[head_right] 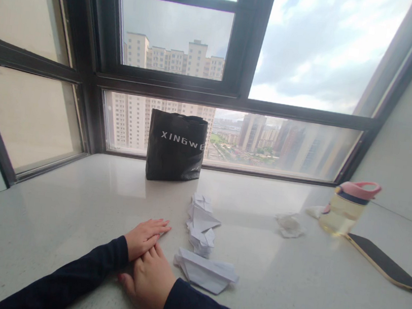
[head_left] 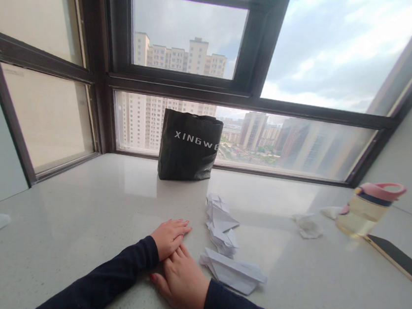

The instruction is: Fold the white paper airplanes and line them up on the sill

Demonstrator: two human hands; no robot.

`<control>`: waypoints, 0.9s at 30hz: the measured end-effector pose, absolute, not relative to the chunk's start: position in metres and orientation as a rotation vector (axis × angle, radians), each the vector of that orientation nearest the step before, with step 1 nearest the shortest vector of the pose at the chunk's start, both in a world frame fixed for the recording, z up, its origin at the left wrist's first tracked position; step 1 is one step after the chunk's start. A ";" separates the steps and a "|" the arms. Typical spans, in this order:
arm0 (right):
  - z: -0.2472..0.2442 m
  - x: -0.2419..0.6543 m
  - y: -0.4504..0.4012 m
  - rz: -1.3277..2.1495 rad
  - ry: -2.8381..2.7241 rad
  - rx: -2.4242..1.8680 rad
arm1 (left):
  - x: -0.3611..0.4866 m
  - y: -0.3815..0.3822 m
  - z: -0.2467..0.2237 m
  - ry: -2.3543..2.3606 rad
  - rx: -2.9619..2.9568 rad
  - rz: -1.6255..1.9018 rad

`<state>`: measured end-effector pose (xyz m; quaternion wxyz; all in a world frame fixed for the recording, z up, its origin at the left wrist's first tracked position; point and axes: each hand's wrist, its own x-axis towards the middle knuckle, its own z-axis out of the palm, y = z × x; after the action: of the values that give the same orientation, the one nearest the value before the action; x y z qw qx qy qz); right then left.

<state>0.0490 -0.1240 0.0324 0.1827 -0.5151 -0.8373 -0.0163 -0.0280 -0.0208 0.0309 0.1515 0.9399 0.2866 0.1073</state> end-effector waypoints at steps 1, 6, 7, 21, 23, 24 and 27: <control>0.032 0.049 -0.124 -0.043 -2.362 -1.458 | -0.028 -0.021 0.031 0.821 2.698 0.307; 0.030 0.049 -0.124 -0.032 -2.364 -1.462 | -0.029 -0.020 0.030 0.809 2.700 0.305; 0.030 0.049 -0.124 -0.037 -2.363 -1.459 | -0.029 -0.020 0.029 0.810 2.699 0.307; 0.034 0.049 -0.125 0.001 -2.361 -1.465 | -0.028 -0.019 0.028 0.808 2.696 0.332; 0.034 0.049 -0.125 0.008 -2.365 -1.468 | -0.028 -0.019 0.028 0.802 2.695 0.340; 0.034 0.049 -0.125 0.011 -2.366 -1.470 | -0.028 -0.019 0.028 0.800 2.694 0.340; 0.034 0.049 -0.125 0.007 -2.362 -1.475 | -0.028 -0.019 0.028 0.805 2.690 0.335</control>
<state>0.0494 -0.1251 0.0340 0.1774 -0.5214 -0.8346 0.0025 -0.0283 -0.0191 0.0278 0.1565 0.9396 0.2811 0.1171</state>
